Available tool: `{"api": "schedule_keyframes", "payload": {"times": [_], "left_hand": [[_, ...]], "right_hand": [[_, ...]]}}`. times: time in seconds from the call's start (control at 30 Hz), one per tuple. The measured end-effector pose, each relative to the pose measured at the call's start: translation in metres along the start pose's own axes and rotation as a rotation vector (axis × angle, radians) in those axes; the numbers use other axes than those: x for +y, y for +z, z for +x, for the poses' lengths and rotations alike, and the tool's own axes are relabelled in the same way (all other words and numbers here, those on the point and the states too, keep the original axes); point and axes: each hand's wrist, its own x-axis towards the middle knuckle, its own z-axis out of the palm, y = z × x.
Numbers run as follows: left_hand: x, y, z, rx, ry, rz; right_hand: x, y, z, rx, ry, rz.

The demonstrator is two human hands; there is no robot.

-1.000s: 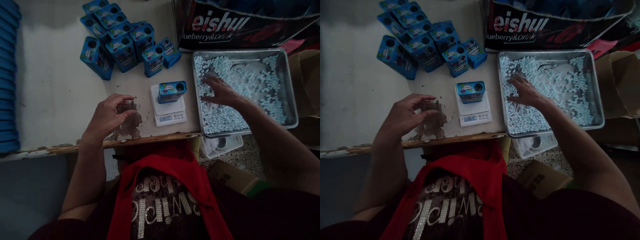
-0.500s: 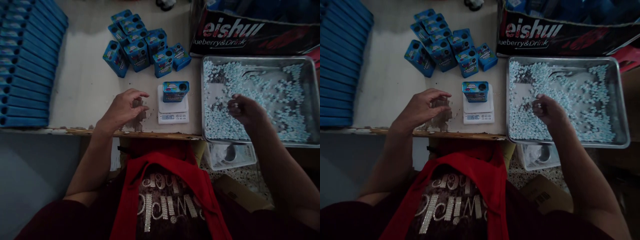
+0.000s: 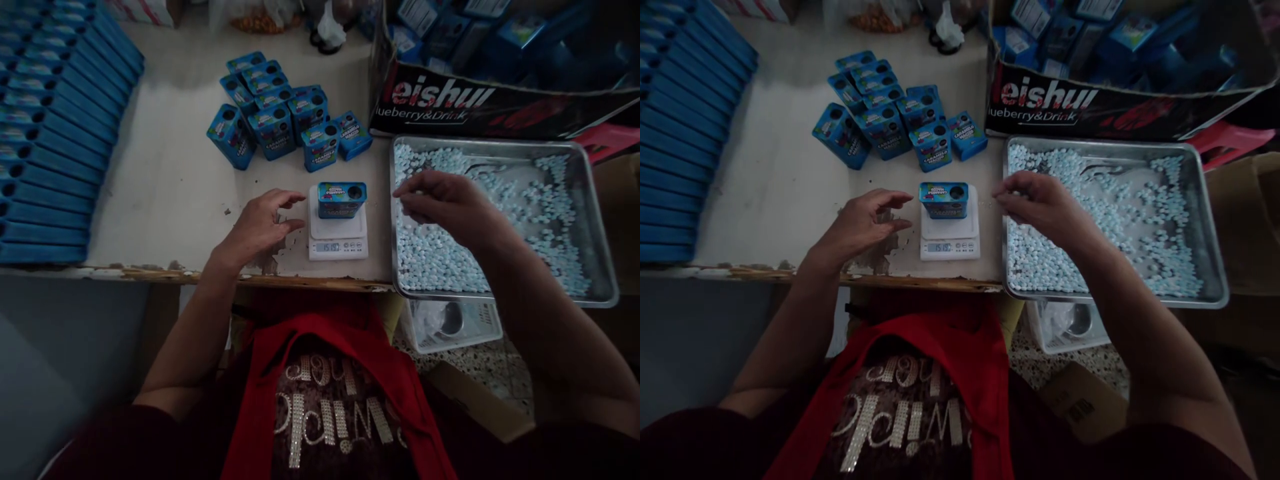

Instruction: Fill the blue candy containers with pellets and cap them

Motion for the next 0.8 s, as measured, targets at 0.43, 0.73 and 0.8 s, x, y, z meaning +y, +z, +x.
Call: {"api": "schedule_keyframes", "payload": {"times": [0.43,0.73,0.8], "left_hand": [[-0.029,-0.017,-0.003,0.001,-0.044,-0.04],[-0.036,-0.022,-0.007,0.039,-0.012,0.0],[-0.037,-0.021,-0.009,0.048,0.002,-0.001]], "right_hand": [[-0.052,0.032,0.053,-0.209,-0.302,-0.524],[-0.056,0.028,0.048,-0.101,-0.038,-0.18],[-0.053,0.026,0.047,-0.06,0.068,-0.033]]}}
